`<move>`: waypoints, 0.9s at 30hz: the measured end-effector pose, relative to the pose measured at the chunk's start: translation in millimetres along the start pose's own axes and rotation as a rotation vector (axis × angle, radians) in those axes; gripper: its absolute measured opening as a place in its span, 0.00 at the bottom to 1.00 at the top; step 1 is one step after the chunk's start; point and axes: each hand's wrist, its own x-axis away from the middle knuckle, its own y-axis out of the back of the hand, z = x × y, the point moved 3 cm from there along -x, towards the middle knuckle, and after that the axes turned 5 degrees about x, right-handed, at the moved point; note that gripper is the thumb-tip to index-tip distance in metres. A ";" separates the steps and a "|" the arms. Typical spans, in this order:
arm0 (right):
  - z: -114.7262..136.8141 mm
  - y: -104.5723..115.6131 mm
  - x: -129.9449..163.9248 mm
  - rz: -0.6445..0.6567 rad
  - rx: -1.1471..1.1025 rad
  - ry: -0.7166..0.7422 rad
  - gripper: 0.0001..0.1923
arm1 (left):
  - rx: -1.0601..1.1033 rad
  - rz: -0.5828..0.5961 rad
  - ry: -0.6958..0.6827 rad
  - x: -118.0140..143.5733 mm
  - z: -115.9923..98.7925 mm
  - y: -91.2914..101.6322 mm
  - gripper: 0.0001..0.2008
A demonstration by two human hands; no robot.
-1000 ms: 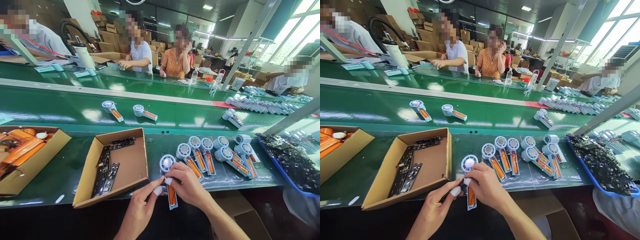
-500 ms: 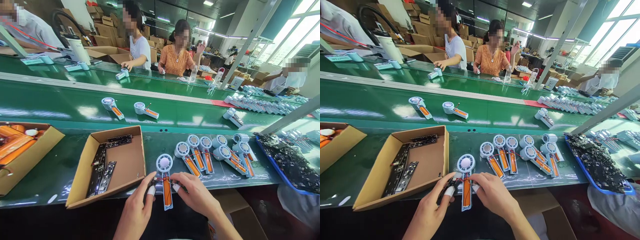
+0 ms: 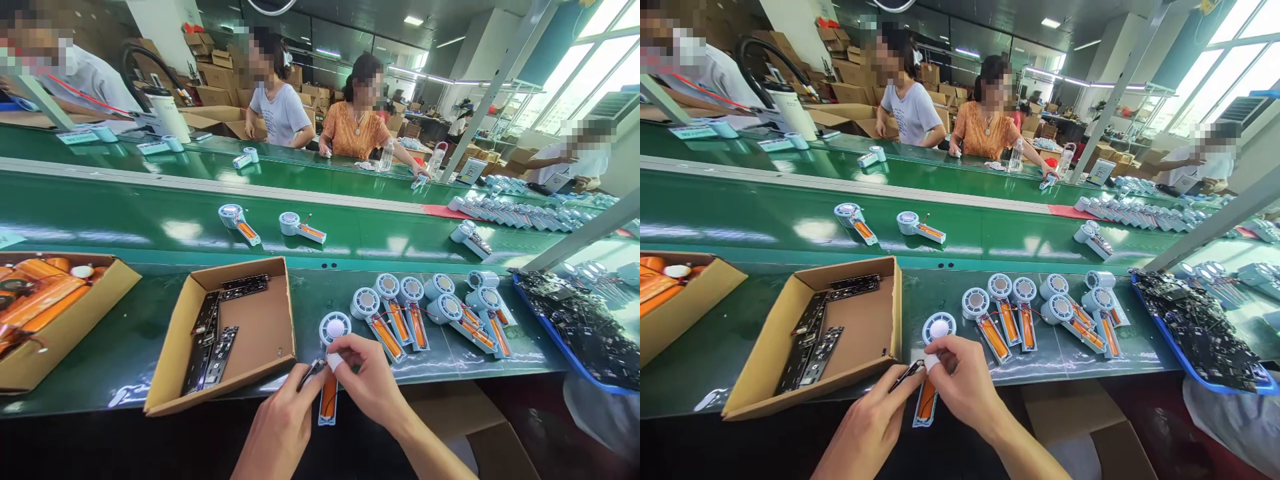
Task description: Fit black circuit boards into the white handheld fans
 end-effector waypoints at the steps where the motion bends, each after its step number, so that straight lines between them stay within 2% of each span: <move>1: 0.5 -2.8 0.2 0.006 -0.009 -0.006 0.09 | 0.061 -0.018 0.012 -2.4 -1.4 1.2 0.28; 5: 3.6 -1.5 0.9 0.056 0.023 0.079 0.10 | 0.248 -0.101 0.078 -11.7 -6.7 4.9 0.23; 10: 4.4 7.8 2.2 0.169 -0.048 0.113 0.08 | 0.346 -0.120 0.116 -13.3 -6.0 5.7 0.22; 12: 1.5 8.1 2.6 0.185 -0.081 0.064 0.07 | 0.425 -0.088 0.165 -11.4 -3.0 4.8 0.21; 15: -7.5 4.7 1.9 0.172 -0.207 -0.101 0.08 | 0.526 -0.032 0.264 -7.9 0.7 2.3 0.19; 17: -12.9 2.2 0.4 0.138 -0.309 -0.190 0.11 | 0.540 -0.041 0.322 -5.8 2.8 1.2 0.17; 20: -16.1 0.7 -2.6 0.107 -0.389 -0.222 0.16 | 0.535 -0.052 0.393 -3.5 6.1 -0.3 0.15; 27: -16.7 2.9 -1.8 0.160 -0.454 -0.278 0.21 | 0.580 -0.031 0.456 -3.2 6.3 -2.3 0.14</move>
